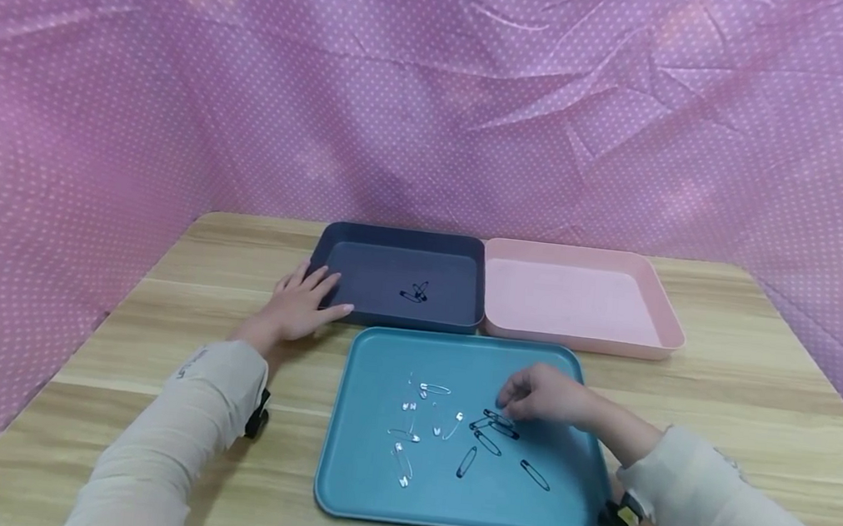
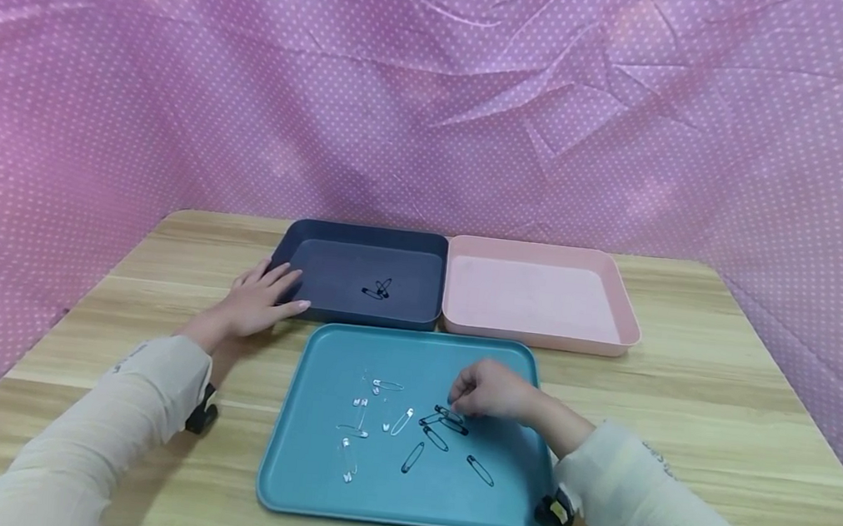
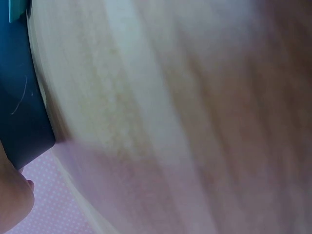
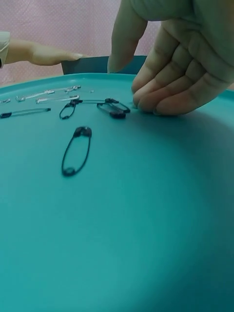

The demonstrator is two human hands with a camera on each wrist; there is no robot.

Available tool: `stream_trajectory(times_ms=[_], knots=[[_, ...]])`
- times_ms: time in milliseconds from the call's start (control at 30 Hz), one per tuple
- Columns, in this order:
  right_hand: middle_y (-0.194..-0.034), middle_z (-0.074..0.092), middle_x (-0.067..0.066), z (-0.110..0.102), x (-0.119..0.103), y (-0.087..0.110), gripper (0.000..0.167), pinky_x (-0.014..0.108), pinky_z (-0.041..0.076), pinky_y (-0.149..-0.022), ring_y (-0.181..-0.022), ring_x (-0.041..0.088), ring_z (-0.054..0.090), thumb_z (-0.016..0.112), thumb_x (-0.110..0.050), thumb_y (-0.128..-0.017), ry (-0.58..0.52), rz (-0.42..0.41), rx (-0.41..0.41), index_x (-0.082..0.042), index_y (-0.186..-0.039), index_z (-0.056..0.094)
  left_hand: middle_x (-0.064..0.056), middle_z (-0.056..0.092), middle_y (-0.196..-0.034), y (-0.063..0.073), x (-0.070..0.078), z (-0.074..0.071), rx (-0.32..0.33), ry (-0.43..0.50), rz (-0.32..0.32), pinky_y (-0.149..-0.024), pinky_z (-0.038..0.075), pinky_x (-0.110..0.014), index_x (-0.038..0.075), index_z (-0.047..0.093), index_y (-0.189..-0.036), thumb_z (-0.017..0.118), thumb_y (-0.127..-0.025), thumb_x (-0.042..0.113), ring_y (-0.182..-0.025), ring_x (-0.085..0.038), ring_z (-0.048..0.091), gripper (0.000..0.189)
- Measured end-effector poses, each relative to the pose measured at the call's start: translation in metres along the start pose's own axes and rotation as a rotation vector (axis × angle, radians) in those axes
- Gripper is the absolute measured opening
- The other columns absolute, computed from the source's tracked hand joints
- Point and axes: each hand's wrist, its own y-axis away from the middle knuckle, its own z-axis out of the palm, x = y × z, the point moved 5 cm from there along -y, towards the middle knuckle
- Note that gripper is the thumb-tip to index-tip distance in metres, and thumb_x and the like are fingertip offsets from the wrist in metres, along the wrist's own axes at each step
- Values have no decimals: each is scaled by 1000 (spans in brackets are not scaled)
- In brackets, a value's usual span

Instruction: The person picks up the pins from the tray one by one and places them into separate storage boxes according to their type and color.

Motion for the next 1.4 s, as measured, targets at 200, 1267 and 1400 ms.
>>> stream_trajectory(times_ms=[200,1267,1400], knots=[[-71,59,-1,5,1,-1,11,28,45,-61,-64,13,54,61,-5,-75,65,9,29,-3,-86,63,-18,13,-141,1,-1,0,10,15,3,-97,1,-53,8,21,-137,25,-82,64,-126,-38,-5,79],[-62,50,-2,10,-3,-6,12,25,42,-54,-58,11,48,61,-1,-74,236,51,93,-10,-68,57,-17,11,-141,0,-1,1,-7,15,-4,-97,-1,-52,9,18,-138,24,-81,65,-127,-36,-6,80],[-61,50,-3,9,-3,-6,14,24,41,-52,-57,11,47,58,0,-76,257,27,101,-10,-66,57,-17,11,-141,-1,-1,2,-7,13,-2,-97,0,-52,9,18,-138,23,-81,66,-127,-37,-6,81]])
